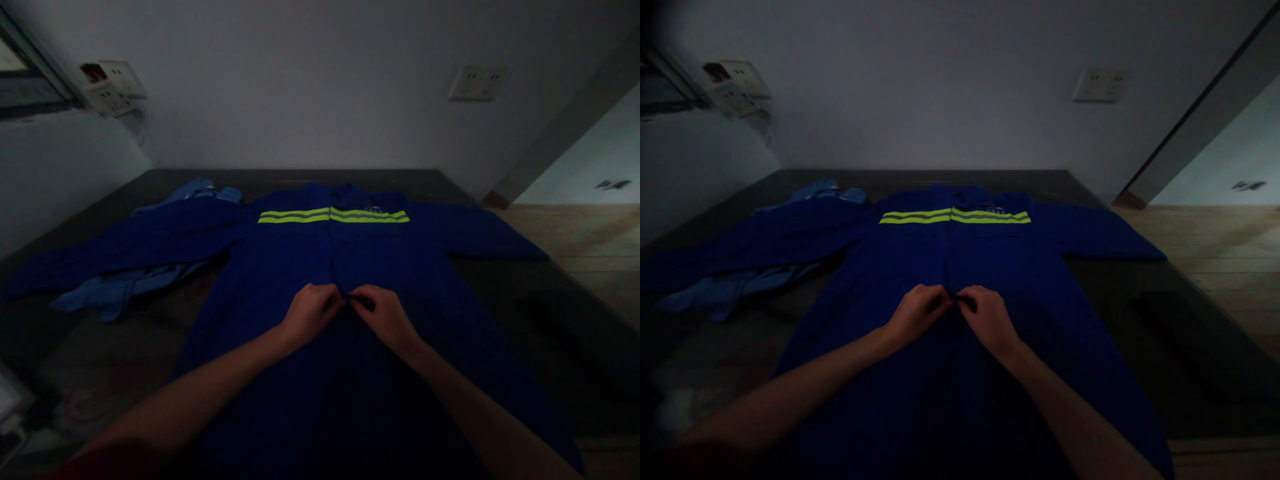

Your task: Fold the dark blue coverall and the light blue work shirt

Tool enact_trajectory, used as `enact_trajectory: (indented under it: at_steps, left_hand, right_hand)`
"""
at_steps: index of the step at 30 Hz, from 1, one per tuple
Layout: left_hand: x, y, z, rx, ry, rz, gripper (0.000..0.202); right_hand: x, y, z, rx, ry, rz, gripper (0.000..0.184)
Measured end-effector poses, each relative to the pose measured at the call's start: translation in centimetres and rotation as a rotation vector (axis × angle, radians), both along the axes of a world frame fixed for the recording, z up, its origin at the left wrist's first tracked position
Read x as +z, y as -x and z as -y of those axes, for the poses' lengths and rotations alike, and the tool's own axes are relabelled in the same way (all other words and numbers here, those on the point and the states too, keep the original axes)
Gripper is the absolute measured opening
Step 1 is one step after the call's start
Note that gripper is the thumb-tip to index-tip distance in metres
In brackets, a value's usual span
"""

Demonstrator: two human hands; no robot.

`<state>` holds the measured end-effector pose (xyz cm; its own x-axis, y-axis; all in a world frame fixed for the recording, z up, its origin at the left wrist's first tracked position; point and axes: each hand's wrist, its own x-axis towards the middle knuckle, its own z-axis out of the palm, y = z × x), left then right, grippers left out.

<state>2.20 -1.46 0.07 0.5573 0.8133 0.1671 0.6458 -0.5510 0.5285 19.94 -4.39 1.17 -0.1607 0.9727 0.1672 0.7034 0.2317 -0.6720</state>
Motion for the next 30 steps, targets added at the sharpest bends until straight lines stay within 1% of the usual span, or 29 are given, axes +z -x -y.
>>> enact_trajectory:
  at_steps: [3,5,7,10,12,15,21,25,30]
  left_hand:
    - [0.09,-0.07,0.05,-0.013,0.037,-0.023,0.014]
    - [0.04,-0.09,0.07,-0.032,0.048,-0.035,0.010]
    - [-0.07,-0.09,0.08,-0.040,0.035,-0.054,0.004]
    - [-0.15,-0.05,0.08,-0.040,0.003,-0.073,0.004]
    - [-0.08,-0.02,0.09,-0.044,-0.017,-0.064,0.003]
    - [0.19,0.03,0.12,-0.048,-0.054,-0.044,0.003]
    - [0.41,0.15,0.04,-0.063,-0.121,-0.045,0.005]
    - [0.20,0.19,-0.11,-0.036,-0.079,-0.034,0.006]
    - [0.11,0.11,-0.14,-0.026,-0.061,-0.024,0.008]
  right_hand:
    - [-0.23,0.24,0.13,0.007,-0.007,0.012,0.018]
    - [-0.34,0.19,0.07,0.000,-0.008,0.029,0.017]
    - [-0.38,-0.01,-0.06,-0.029,-0.006,0.036,0.016]
    - [-0.36,-0.34,-0.22,-0.084,-0.011,0.018,0.014]
    - [-0.32,-0.40,-0.21,-0.095,-0.034,0.003,0.013]
    - [-0.16,-0.22,-0.05,-0.075,-0.069,0.009,0.013]
    - [0.18,0.08,0.26,0.013,-0.088,0.011,0.020]
    - [0.14,-0.01,0.19,0.045,-0.051,0.020,0.022]
    - [0.00,-0.09,0.01,0.032,-0.012,0.029,0.024]
